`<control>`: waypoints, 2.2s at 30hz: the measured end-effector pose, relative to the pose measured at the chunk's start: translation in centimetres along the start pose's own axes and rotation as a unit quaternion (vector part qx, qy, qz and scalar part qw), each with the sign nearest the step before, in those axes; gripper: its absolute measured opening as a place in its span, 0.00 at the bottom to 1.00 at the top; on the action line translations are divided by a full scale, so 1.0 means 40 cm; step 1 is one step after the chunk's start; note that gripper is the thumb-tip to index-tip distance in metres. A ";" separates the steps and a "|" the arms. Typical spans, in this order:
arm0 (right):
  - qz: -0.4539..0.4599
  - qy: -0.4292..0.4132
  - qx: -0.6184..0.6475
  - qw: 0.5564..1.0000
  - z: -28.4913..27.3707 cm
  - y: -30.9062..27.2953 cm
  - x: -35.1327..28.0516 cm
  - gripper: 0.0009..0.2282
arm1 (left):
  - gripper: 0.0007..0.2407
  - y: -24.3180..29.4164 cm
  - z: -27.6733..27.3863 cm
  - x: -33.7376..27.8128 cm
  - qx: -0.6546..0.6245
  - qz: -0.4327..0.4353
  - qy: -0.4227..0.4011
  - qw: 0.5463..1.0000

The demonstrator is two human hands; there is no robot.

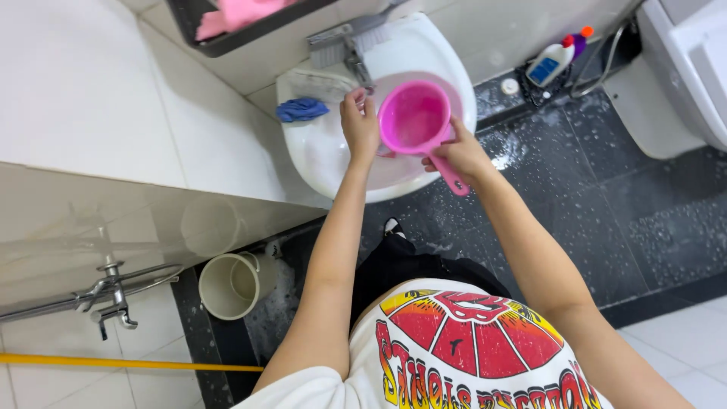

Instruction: The person scrubs the dark tiled bathroom floor with a white sponge, focusing on the area around the toilet and the baseboard. They then rinse the sponge in a pink scoop at the sink and use a mop to clean the floor.

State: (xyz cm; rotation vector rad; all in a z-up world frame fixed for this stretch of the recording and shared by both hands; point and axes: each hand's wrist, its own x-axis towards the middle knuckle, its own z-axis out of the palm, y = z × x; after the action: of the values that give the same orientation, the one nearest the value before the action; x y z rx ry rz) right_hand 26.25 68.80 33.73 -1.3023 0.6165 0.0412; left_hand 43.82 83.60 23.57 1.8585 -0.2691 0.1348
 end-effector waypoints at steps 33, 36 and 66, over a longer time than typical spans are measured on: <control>-0.033 -0.113 -0.295 0.948 0.127 0.281 0.700 0.09 | 0.12 -0.161 0.014 -0.101 0.091 -0.204 0.120 0.967; 0.133 -0.123 -0.097 0.979 0.141 0.338 0.797 0.08 | 0.16 -0.224 0.107 -0.186 -0.022 -0.419 -0.066 0.905; -0.133 -0.342 -0.593 0.717 0.129 0.428 0.715 0.12 | 0.15 -0.231 0.022 -0.072 -0.148 -0.192 -0.051 0.969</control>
State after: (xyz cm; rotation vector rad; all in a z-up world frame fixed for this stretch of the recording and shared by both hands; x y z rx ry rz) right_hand 46.10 69.61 6.46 -2.4186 -0.3869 0.7621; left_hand 43.32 85.69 14.10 1.5875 0.0056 -0.2568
